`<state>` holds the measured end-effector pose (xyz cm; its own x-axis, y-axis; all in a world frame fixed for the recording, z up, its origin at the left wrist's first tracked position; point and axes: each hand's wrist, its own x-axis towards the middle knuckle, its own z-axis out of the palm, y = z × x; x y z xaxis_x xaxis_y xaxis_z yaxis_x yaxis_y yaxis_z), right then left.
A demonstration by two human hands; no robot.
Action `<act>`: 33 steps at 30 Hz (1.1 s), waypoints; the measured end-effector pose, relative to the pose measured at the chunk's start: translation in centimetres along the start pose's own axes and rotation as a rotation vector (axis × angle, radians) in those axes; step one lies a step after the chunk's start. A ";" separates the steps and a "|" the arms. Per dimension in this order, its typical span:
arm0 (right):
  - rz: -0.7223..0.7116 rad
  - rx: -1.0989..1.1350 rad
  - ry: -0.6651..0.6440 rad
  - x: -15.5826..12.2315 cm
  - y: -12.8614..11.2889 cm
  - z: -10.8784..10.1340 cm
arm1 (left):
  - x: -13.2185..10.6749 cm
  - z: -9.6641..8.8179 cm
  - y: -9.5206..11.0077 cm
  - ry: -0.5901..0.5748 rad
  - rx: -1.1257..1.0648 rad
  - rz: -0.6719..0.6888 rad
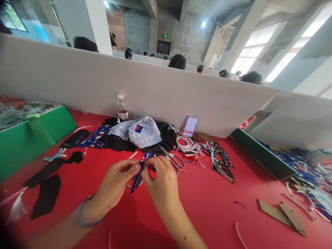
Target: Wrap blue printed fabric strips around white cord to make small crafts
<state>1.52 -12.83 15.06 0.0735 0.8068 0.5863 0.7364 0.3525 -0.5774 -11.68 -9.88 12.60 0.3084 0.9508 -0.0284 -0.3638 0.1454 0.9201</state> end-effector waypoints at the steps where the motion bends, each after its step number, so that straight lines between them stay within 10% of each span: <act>1: 0.004 -0.003 -0.004 0.0 0.0 0.0 | 0.0 0.0 0.0 -0.002 0.006 -0.002; 33: 0.081 0.026 -0.039 -0.3 -0.1 0.0 | -0.1 -0.2 0.9 0.024 -0.012 -0.064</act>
<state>1.42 -13.08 14.95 0.1057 0.8506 0.5151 0.7115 0.2973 -0.6367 -12.22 -9.75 13.32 0.3101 0.9457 -0.0968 -0.3541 0.2094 0.9115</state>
